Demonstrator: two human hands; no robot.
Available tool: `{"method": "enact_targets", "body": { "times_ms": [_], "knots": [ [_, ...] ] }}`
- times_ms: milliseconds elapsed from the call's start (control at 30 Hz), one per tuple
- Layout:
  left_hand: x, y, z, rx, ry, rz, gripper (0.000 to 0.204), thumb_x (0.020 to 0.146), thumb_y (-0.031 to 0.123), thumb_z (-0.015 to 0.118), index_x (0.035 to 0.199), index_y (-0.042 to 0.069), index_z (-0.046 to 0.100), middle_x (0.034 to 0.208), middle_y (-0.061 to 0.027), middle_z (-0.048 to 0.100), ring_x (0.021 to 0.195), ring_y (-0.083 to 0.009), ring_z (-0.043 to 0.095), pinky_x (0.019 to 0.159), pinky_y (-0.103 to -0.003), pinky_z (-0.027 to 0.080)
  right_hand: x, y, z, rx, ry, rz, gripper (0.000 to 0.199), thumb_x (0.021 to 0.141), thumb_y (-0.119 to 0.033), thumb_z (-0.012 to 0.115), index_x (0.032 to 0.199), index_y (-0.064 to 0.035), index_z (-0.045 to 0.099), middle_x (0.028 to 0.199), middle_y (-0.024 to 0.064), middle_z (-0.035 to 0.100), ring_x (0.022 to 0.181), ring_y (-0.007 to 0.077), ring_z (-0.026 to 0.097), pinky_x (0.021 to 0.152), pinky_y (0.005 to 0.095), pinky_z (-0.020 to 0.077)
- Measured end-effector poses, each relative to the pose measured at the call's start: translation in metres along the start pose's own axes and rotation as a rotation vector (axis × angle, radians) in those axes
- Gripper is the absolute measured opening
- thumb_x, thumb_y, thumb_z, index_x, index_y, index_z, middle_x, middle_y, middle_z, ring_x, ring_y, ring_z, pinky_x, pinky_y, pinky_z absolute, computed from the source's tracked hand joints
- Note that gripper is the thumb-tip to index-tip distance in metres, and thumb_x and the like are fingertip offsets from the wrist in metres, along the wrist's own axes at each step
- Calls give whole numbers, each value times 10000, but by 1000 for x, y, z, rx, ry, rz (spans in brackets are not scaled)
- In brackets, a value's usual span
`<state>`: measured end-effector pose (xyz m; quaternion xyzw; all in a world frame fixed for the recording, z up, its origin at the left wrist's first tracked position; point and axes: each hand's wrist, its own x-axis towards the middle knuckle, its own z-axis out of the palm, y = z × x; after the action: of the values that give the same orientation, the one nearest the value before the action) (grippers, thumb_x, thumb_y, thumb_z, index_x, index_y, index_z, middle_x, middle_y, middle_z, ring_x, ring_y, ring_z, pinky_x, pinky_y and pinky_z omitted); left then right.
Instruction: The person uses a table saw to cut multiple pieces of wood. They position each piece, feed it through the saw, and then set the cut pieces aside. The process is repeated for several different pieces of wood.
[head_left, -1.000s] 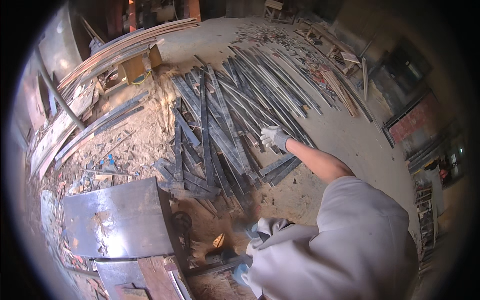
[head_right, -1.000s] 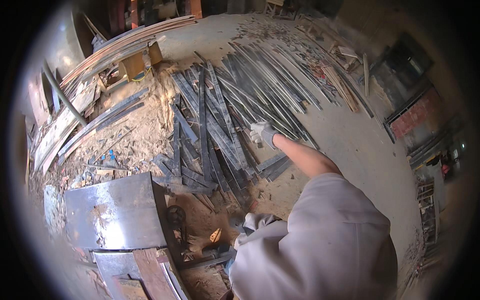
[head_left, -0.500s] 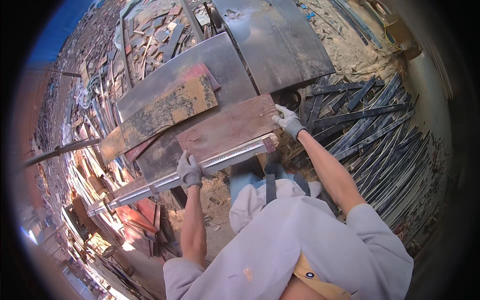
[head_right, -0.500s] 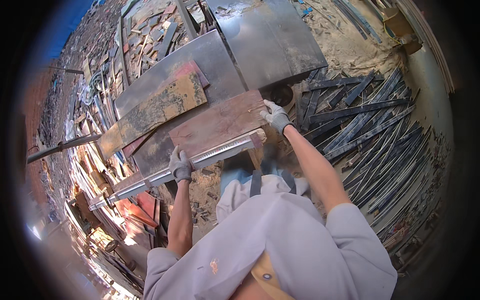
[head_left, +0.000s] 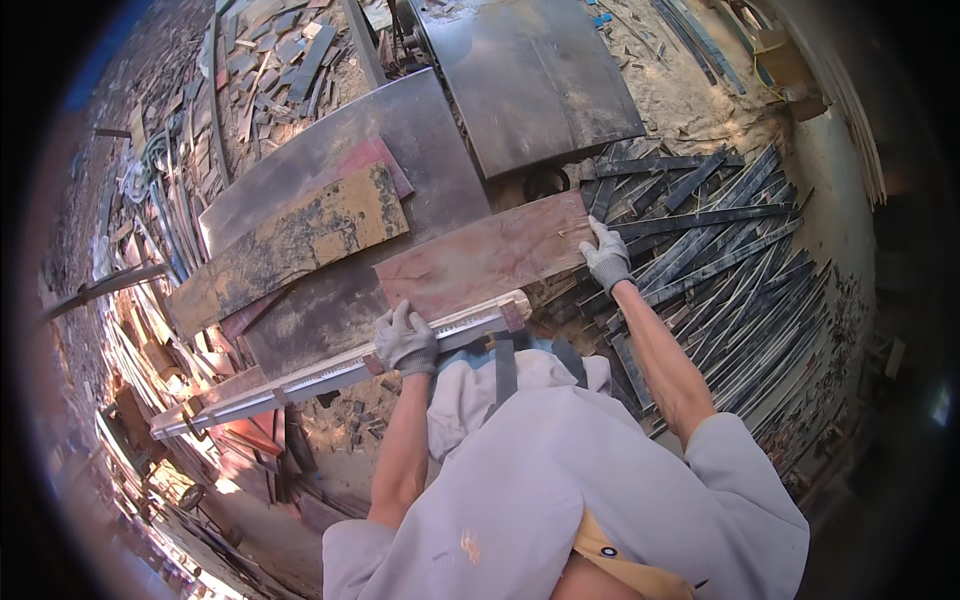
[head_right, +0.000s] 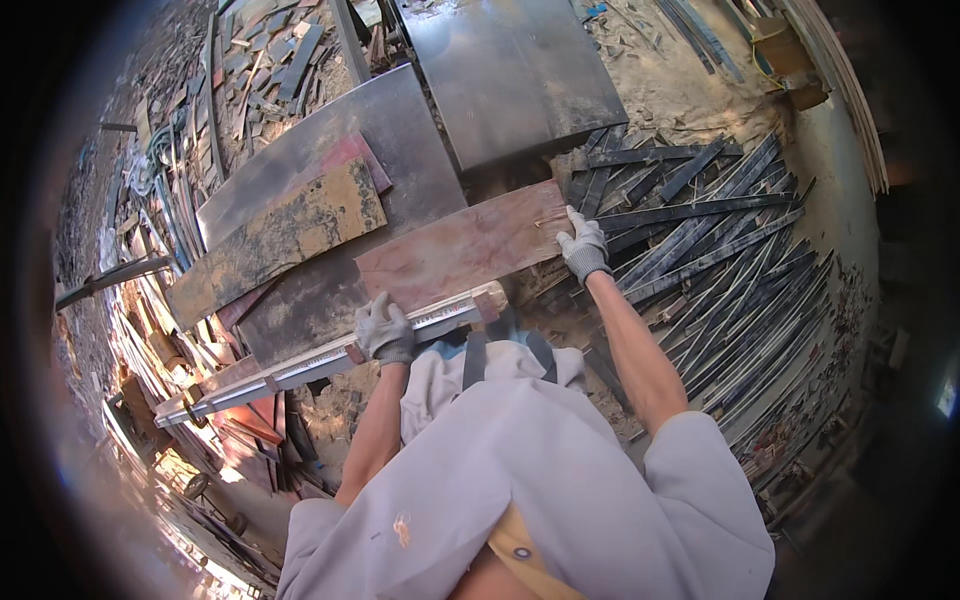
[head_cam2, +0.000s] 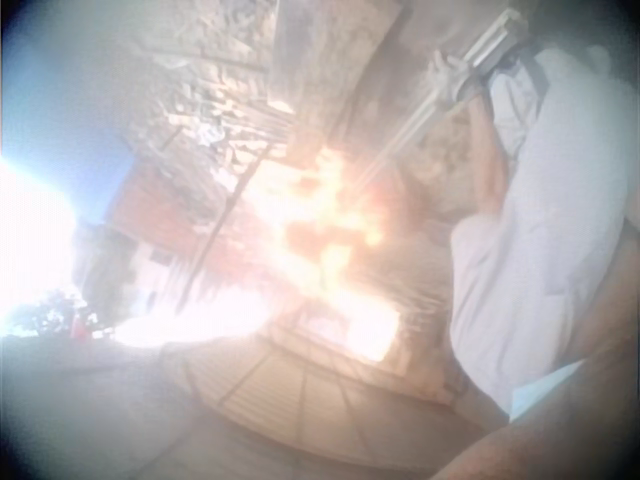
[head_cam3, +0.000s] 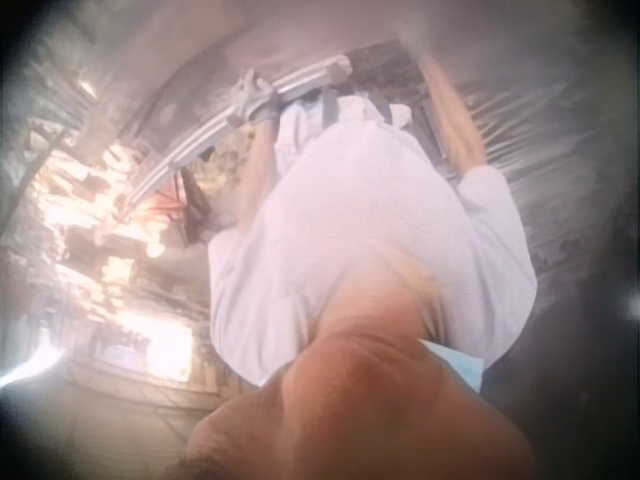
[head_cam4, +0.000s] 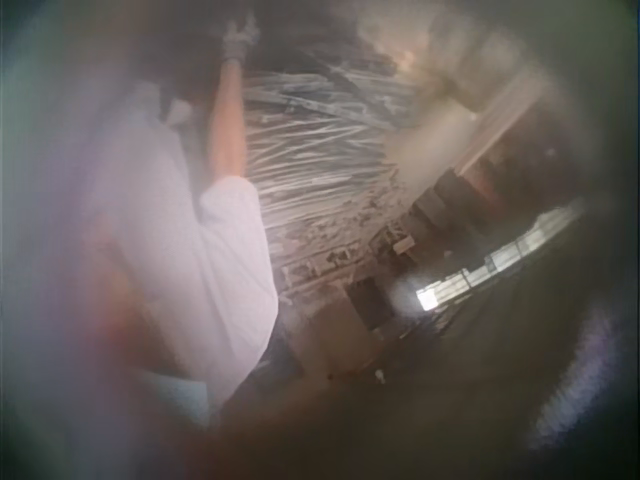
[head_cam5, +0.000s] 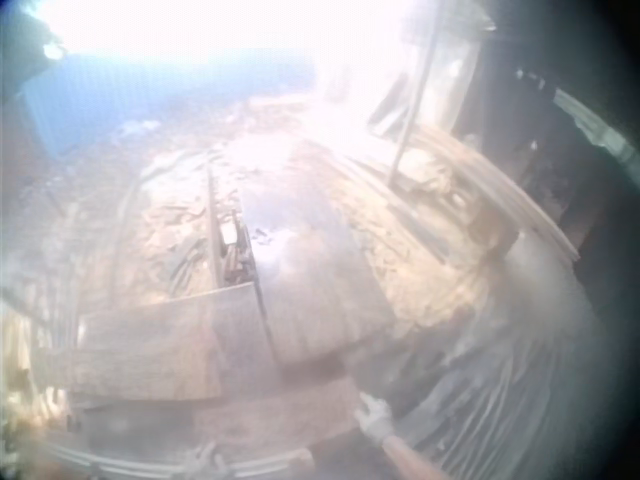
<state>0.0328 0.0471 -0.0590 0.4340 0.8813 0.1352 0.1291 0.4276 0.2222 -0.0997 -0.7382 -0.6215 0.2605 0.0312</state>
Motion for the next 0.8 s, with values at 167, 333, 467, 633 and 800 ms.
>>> {"method": "enact_targets", "body": {
  "times_ms": [167,333,467,633,800],
  "knots": [
    [33,26,16,-32,81,41,278,864,223,711,1132,197,780,1127,-147,658,1025,-349,669,886,-480,542,32,-19,-30,38,45,-3,644,841,-226,781,1453,-111,616,1189,257,684,1136,415,654,1028,450,516],
    [87,30,3,35,104,37,262,874,227,706,1124,209,782,1110,-138,663,991,-347,681,861,-479,554,74,-44,-13,81,182,-208,544,832,-146,749,1349,7,674,1143,216,748,1053,332,724,991,386,553],
    [142,41,-5,31,118,17,252,874,222,698,1112,221,782,1106,-127,668,984,-338,686,857,-484,557,109,-83,-11,201,185,-141,467,860,-88,708,1311,30,685,1265,225,727,1143,318,716,1024,391,542],
    [236,67,-5,19,124,14,252,881,232,664,1096,215,793,1095,-144,680,969,-352,692,867,-485,552,176,-155,-40,67,82,-16,460,899,-81,546,1328,-82,713,1349,200,684,1248,335,666,1079,382,510],
    [344,95,-12,28,123,4,261,881,246,643,1078,197,807,1065,-172,697,955,-368,695,870,-491,549,263,-226,-51,113,141,-111,532,826,-24,560,1338,-50,702,1387,210,664,1321,326,625,1146,373,461]
  ]
}}
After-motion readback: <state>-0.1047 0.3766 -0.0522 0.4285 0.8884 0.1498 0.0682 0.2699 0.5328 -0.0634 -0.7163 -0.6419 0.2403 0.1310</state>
